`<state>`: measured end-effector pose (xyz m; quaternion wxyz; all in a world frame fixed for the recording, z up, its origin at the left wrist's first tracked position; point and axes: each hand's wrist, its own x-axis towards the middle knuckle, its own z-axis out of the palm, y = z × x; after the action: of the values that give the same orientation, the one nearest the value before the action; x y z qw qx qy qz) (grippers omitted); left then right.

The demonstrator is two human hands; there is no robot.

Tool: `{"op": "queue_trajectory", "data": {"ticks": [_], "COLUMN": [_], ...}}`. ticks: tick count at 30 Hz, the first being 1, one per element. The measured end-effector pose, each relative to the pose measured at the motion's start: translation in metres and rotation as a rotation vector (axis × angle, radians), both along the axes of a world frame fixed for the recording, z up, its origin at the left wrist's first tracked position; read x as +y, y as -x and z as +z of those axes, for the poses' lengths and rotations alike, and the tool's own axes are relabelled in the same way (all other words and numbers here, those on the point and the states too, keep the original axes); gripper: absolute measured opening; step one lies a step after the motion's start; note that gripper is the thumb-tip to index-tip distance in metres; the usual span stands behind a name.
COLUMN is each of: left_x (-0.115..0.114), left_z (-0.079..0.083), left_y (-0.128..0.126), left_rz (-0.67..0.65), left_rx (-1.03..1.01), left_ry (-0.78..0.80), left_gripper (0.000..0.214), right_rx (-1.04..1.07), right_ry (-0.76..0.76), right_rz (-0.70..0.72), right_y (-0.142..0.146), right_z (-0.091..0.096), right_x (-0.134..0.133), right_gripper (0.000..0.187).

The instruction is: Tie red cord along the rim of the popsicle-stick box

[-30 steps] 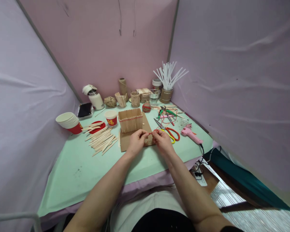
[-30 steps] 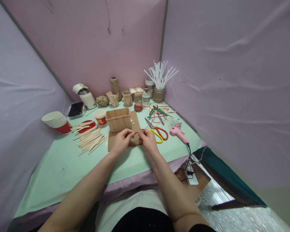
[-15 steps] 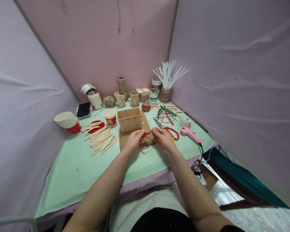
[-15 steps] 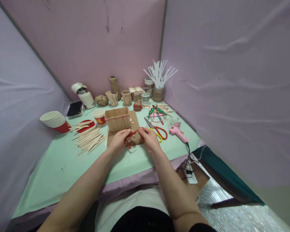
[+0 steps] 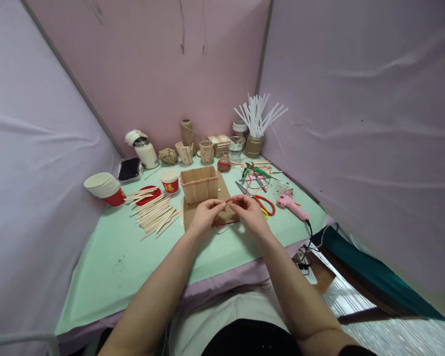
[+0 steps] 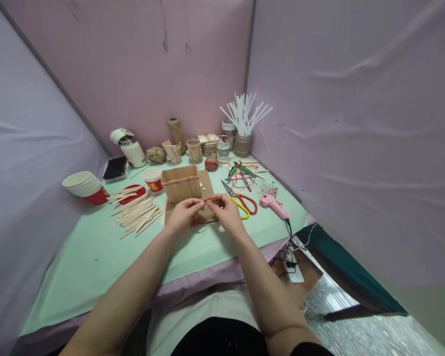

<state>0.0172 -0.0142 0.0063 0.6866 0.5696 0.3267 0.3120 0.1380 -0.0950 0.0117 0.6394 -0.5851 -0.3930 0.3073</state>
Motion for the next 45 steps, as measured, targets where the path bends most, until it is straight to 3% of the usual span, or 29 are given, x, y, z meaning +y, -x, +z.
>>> {"op": "queue_trajectory", "data": {"ticks": [4,8,18,24,29,37,45], "left_x": [-0.003,-0.006,-0.006,-0.009,-0.011,-0.006,-0.005], "left_z": [0.004,0.009,0.011,0.015,0.017,0.013,0.01], "left_y": [0.001,0.003,0.002,0.002,0.003,0.003,0.004], "left_rz": [0.006,0.001,0.029,0.021,0.001,0.03,0.038], "left_rx": [0.041,0.092,0.122,0.098,0.1,0.108,0.078], "left_ry": [-0.032,-0.064,-0.181,-0.17,-0.117,-0.189,-0.115], "left_gripper": [0.034,0.035,0.032,0.032,0.038,0.03,0.03], "right_rx": [-0.274,-0.431,-0.181,-0.024,-0.033,-0.041,-0.152], "right_ry": [-0.096,-0.123,0.045,0.087,0.102,0.104,-0.036], "right_rz": [-0.102,-0.06,-0.018,0.001,-0.011,-0.01,-0.139], "right_y": [-0.001,-0.001,-0.006,-0.006,-0.004,-0.004,-0.008], "right_z": [0.001,0.005,0.002,0.004,0.006,0.005,0.0], "right_x": [-0.002,-0.004,0.001,0.001,0.0,0.0,-0.001], "right_gripper": [0.037,0.013,0.02,0.025,0.026,0.025,0.026]}}
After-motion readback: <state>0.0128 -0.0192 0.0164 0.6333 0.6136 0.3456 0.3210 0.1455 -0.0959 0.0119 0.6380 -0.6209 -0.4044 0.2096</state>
